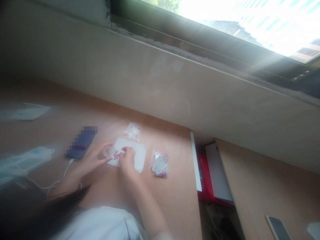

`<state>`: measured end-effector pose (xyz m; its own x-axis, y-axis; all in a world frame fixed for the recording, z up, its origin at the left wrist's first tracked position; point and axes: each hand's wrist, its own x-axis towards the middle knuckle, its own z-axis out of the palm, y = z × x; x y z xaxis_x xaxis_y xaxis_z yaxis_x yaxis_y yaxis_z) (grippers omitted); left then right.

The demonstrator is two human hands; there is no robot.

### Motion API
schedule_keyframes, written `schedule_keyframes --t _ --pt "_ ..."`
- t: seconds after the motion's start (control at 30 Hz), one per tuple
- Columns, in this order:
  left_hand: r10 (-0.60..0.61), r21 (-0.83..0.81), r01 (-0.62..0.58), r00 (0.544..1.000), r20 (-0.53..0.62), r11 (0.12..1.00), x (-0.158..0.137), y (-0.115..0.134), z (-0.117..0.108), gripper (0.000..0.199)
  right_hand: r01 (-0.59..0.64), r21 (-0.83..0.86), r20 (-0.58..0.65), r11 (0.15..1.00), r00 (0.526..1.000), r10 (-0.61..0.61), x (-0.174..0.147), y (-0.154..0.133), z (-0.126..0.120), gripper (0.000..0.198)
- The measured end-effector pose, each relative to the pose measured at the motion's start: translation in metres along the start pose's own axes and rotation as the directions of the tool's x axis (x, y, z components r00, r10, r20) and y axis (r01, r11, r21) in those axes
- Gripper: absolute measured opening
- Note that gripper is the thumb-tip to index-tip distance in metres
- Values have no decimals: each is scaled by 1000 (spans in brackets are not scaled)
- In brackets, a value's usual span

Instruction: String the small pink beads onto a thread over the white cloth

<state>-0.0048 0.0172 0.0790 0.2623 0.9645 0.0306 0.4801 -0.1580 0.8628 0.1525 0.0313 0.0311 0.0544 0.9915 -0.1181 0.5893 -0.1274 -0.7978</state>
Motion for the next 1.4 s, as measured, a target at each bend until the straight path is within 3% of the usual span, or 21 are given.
schedule_keyframes --t 0.1,0.3,0.47,0.63,0.73,0.9,1.13,1.4 --pt "-6 -24 6 1000 6 1000 -3 12 -7 44 19 33 28 999 999 -20 -5 -2 2 21" --pt "-87 -104 81 995 -57 991 6 18 1 47 146 234 187 961 964 -192 -22 -23 -10 36" --pt "-209 -273 196 978 -21 942 16 14 12 54 -3 437 221 899 970 -104 -20 -33 -18 25" --pt "-169 -380 162 986 16 911 22 15 5 25 -194 600 356 776 934 -42 -16 -28 -29 26" --pt "-157 -378 151 988 15 914 24 16 2 21 -174 632 286 755 958 -18 -16 -26 -35 28" --pt "-165 -366 169 985 43 915 18 21 3 22 -85 598 136 797 991 4 -14 -23 -45 22" --pt "-151 -329 169 985 79 929 14 31 2 21 -129 565 119 815 990 73 -17 -23 -53 11" --pt "-176 -354 174 984 26 919 17 38 4 13 -61 555 164 830 986 -37 -16 -27 -58 16"
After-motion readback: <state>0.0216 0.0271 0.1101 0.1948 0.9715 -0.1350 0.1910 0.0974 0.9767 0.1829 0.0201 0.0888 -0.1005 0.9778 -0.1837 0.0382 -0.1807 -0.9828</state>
